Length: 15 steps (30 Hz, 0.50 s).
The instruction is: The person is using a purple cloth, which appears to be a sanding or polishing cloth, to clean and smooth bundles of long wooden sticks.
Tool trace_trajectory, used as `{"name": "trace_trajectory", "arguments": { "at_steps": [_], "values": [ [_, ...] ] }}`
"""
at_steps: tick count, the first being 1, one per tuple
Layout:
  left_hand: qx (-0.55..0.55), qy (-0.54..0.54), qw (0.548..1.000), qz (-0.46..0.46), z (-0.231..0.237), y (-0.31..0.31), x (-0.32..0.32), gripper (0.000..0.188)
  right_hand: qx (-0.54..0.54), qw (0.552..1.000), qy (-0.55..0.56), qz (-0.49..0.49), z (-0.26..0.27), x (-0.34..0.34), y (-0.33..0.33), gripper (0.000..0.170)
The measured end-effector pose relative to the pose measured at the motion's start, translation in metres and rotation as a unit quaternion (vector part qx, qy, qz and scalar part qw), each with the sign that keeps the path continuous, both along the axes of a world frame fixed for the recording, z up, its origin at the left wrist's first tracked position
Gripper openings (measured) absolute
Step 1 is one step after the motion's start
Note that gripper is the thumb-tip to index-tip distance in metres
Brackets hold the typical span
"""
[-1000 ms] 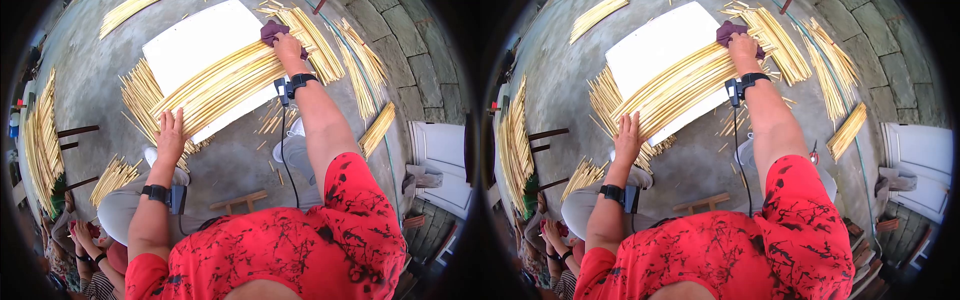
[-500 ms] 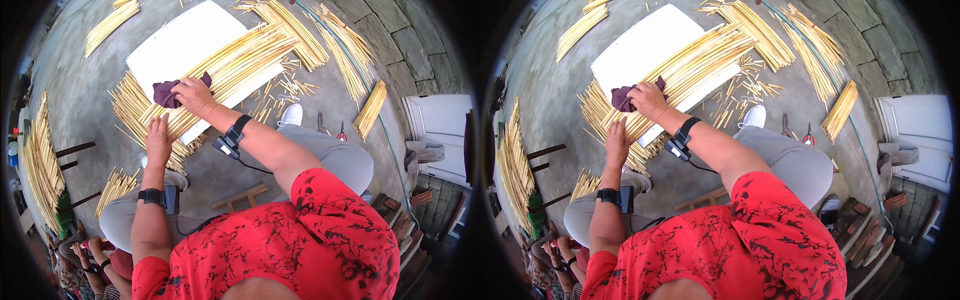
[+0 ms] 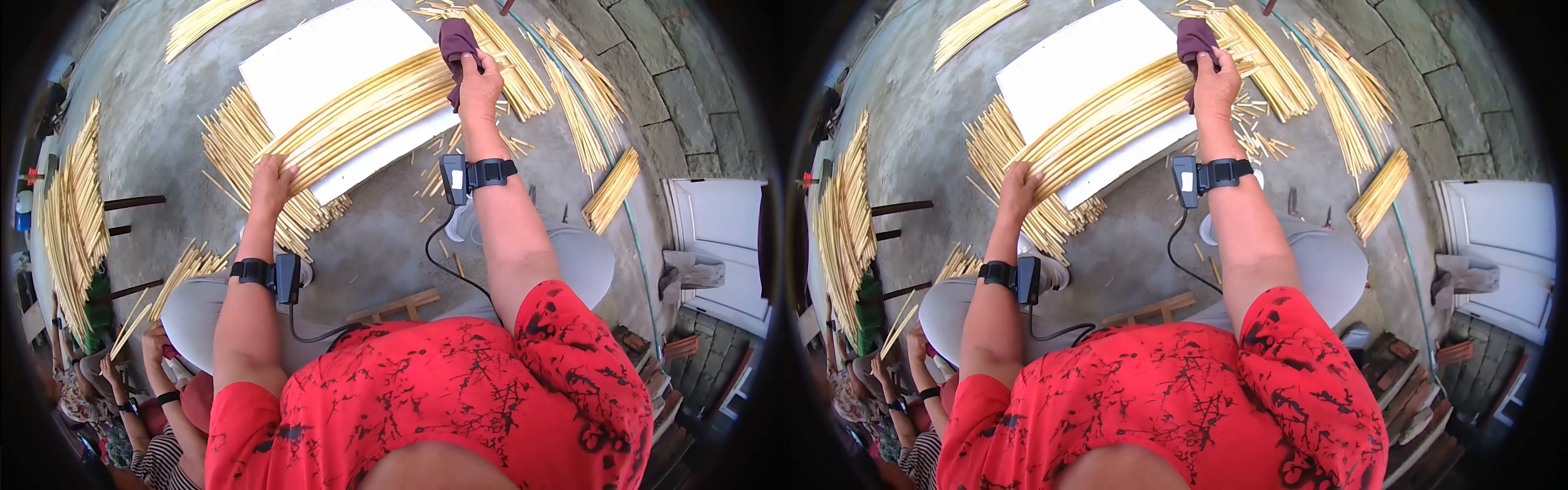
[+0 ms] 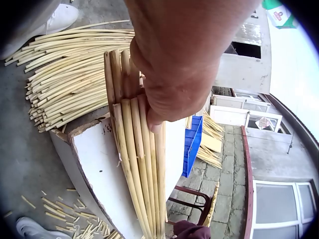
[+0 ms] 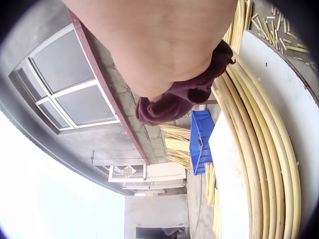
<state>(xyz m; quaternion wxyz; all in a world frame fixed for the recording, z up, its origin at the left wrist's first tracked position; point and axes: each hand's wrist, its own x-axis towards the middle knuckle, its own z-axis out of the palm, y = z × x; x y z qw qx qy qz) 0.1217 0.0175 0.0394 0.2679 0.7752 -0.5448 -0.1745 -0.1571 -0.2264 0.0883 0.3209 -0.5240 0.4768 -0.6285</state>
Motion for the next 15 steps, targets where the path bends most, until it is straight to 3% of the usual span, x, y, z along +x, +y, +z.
{"name": "trace_trajectory", "arguments": {
  "at_steps": [8,12,15],
  "values": [
    [0.012,0.007,0.999,0.047,0.001,-0.004,0.001,0.032,0.01,1.0,0.017,-0.006,0.01,0.003,0.013,0.023],
    [0.012,-0.019,0.999,0.044,-0.002,-0.004,0.003,0.031,-0.009,0.988,0.156,0.016,0.016,0.024,0.033,0.019],
    [0.028,-0.001,0.995,0.095,-0.003,-0.011,0.0,0.027,-0.103,0.95,0.288,0.067,-0.015,0.056,0.062,0.018]
  ]
}}
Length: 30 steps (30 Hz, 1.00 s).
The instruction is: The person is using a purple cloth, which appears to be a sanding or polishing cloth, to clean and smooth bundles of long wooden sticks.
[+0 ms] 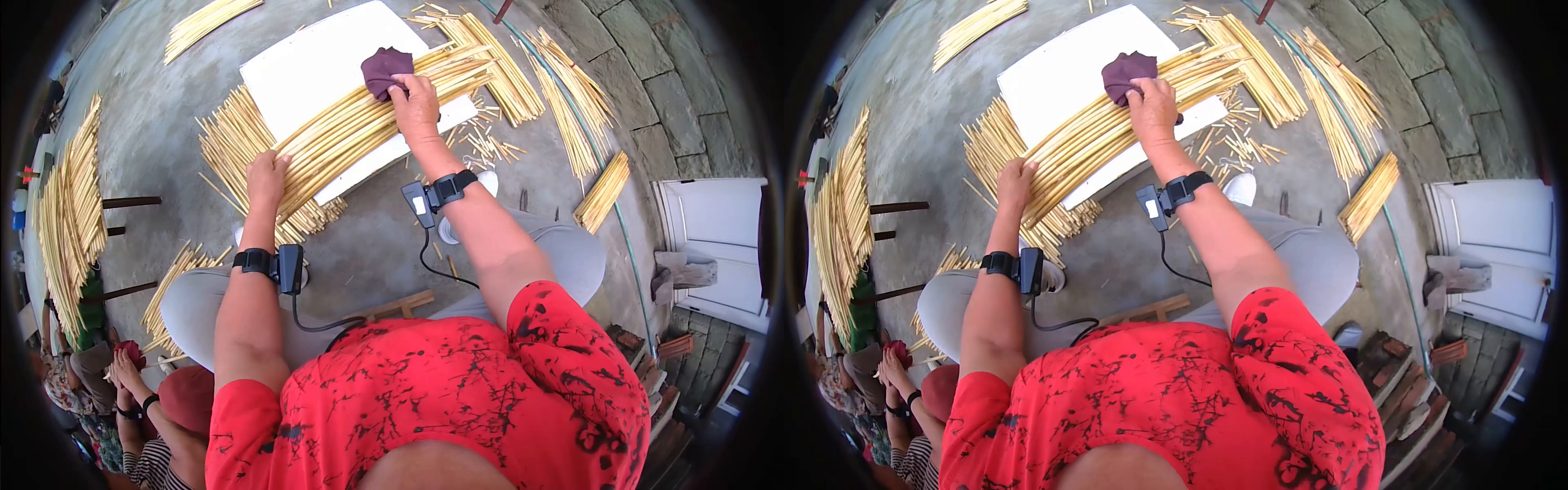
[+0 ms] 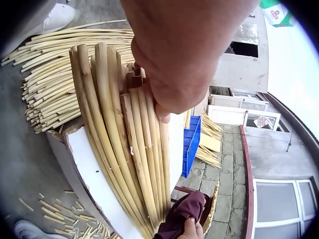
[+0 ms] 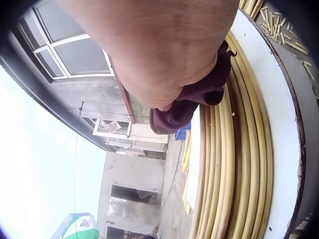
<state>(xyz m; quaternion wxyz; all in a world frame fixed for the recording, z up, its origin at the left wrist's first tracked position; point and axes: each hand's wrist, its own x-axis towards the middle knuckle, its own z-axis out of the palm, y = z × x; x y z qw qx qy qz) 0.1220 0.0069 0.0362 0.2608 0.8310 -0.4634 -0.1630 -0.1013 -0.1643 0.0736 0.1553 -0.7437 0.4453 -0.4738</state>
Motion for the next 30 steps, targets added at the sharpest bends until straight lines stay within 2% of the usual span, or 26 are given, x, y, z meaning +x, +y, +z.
{"name": "trace_trajectory", "arguments": {
  "at_steps": [1,3,6,7,9,11,13,15,16,17,19,20,21,23,24,27,29,30],
  "values": [
    [0.005,0.013,0.999,0.033,0.006,0.002,-0.004,0.025,0.029,0.999,0.031,0.017,-0.01,0.012,0.02,0.019],
    [0.008,0.025,0.998,0.064,0.016,0.002,-0.011,0.023,-0.011,0.996,0.052,0.074,-0.026,0.039,0.061,0.02],
    [-0.018,-0.105,0.994,0.032,0.009,0.001,-0.012,0.022,-0.066,0.972,0.084,0.207,-0.034,0.068,0.106,0.016],
    [-0.017,-0.105,0.994,0.032,-0.003,0.002,-0.009,0.022,-0.1,0.96,0.102,0.243,-0.036,0.072,0.11,0.015],
    [-0.116,-0.204,0.972,0.022,-0.008,0.001,-0.008,0.02,-0.087,0.96,0.107,0.245,-0.036,0.069,0.098,0.013],
    [-0.11,-0.193,0.975,0.011,-0.003,0.004,-0.01,0.017,-0.078,0.962,0.139,0.223,-0.037,0.052,0.067,0.015],
    [-0.101,-0.183,0.978,0.008,0.002,0.006,-0.013,0.015,-0.109,0.973,0.124,0.16,-0.037,0.026,0.025,0.018],
    [-0.09,-0.217,0.972,0.004,0.001,0.008,-0.013,0.015,-0.058,0.985,0.139,0.081,-0.036,-0.006,-0.018,0.021],
    [-0.022,-0.173,0.984,-0.024,0.002,0.011,-0.01,0.027,-0.039,0.988,0.147,0.041,-0.037,-0.021,-0.038,0.021],
    [-0.019,-0.173,0.985,-0.021,0.001,0.012,-0.013,0.027,-0.02,0.988,0.155,-0.001,-0.037,-0.033,-0.055,0.022],
    [0.025,-0.251,0.966,-0.06,-0.001,0.01,-0.023,0.045,0.016,0.985,0.167,-0.036,-0.041,-0.048,-0.079,0.023],
    [0.096,-0.216,0.969,-0.071,-0.012,0.008,-0.022,0.079,0.009,0.986,0.162,-0.043,-0.041,-0.046,-0.08,0.021],
    [0.095,-0.215,0.969,-0.075,-0.001,0.01,-0.029,0.079,0.01,0.986,0.162,-0.047,-0.04,-0.042,-0.075,0.021],
    [0.148,-0.174,0.969,-0.091,0.019,0.015,-0.042,0.111,-0.025,0.981,0.179,-0.067,-0.042,-0.021,-0.056,0.018],
    [0.136,-0.16,0.974,-0.087,0.006,0.014,-0.038,0.133,-0.034,0.984,0.176,-0.022,-0.041,-0.01,-0.039,0.017],
    [0.183,-0.17,0.964,-0.095,0.028,0.01,-0.053,0.135,-0.084,0.981,0.135,0.114,-0.047,0.028,0.032,0.012],
    [0.156,-0.176,0.968,-0.085,0.013,0.009,-0.049,0.132,-0.103,0.966,0.137,0.192,-0.05,0.047,0.073,0.011],
    [0.132,-0.181,0.97,-0.092,0.002,0.01,-0.044,0.131,-0.103,0.967,0.137,0.19,-0.05,0.048,0.071,0.011]
  ]
}}
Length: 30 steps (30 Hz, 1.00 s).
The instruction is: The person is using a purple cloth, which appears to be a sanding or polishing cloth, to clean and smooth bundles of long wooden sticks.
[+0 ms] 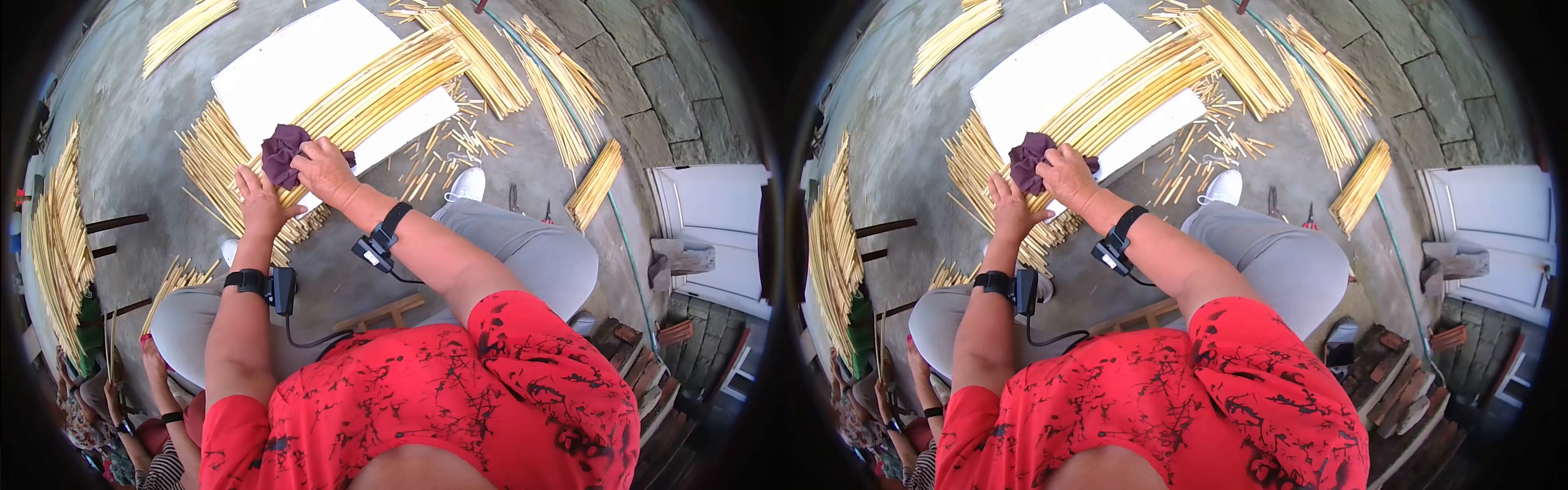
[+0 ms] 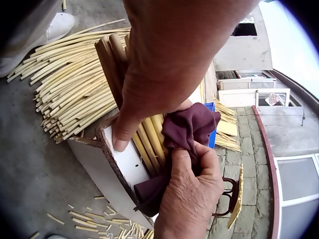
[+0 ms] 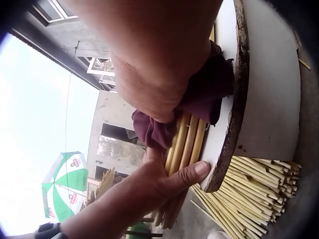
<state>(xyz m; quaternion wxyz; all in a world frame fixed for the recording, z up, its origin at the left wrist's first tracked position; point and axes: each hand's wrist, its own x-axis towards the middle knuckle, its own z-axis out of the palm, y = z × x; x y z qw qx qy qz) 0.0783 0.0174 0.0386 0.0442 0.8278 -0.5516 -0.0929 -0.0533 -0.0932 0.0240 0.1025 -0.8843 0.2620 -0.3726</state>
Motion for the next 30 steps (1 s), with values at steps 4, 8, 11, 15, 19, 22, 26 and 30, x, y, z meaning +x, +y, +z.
{"name": "trace_trajectory", "arguments": {
  "at_steps": [4,8,11,15,19,22,26,30],
  "values": [
    [-0.054,0.028,0.998,-0.019,-0.006,0.004,0.005,0.127,0.024,1.0,0.008,0.002,0.003,-0.016,-0.034,0.009],
    [-0.055,0.035,0.997,-0.03,-0.003,0.005,0.005,0.127,0.049,0.978,0.011,-0.203,0.003,-0.094,-0.137,0.015],
    [-0.049,0.036,0.997,-0.038,-0.003,0.005,0.007,0.128,0.044,0.951,0.067,-0.299,0.01,-0.126,-0.187,0.017],
    [-0.052,0.002,0.998,-0.037,-0.005,0.003,0.006,0.127,-0.017,0.935,0.0,-0.354,-0.005,-0.106,-0.171,0.014],
    [-0.037,0.015,0.999,-0.029,-0.006,0.004,0.007,0.128,0.005,0.985,-0.048,-0.163,-0.006,-0.058,-0.07,0.018],
    [-0.033,0.02,0.999,-0.021,-0.004,0.002,0.006,0.13,0.007,0.997,-0.047,-0.062,-0.003,-0.046,-0.025,0.02],
    [-0.027,0.011,0.999,-0.025,-0.005,0.003,0.008,0.131,0.014,0.994,-0.046,-0.095,-0.008,-0.073,-0.066,0.021],
    [-0.024,0.016,0.999,-0.024,-0.006,0.002,0.008,0.131,0.052,0.953,-0.055,-0.292,0.0,-0.128,-0.148,0.021]
  ]
}}
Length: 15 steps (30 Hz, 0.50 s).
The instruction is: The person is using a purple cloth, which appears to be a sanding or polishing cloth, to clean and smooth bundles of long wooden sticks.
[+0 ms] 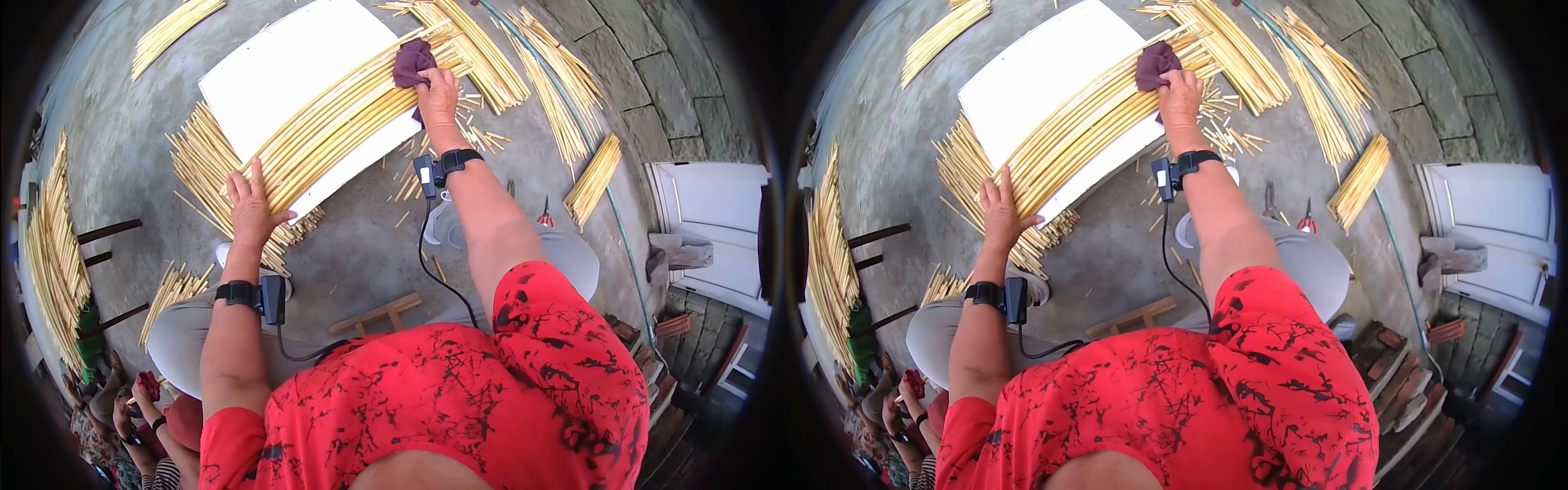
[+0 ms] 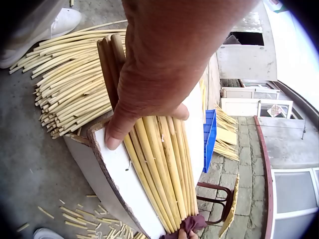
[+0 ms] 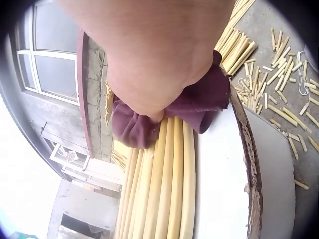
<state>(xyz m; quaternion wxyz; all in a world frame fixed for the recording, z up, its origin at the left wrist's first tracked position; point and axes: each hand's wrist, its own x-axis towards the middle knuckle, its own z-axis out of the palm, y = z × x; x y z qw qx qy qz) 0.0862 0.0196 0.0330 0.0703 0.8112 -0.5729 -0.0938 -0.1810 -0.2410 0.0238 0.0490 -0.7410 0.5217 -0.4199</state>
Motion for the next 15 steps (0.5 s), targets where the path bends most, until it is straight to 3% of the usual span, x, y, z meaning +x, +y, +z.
{"name": "trace_trajectory", "arguments": {
  "at_steps": [5,11,15],
  "values": [
    [-0.007,0.003,1.0,0.001,0.0,-0.001,0.0,0.131,-0.001,0.999,0.004,-0.036,-0.003,0.022,0.013,0.018],
    [-0.026,0.003,1.0,-0.011,-0.003,0.0,0.004,0.13,0.03,0.979,-0.021,0.201,-0.004,0.09,0.146,0.022],
    [-0.014,0.016,1.0,-0.003,0.001,0.0,0.0,0.129,0.01,0.973,-0.005,0.232,-0.003,0.072,0.12,0.023]
  ]
}}
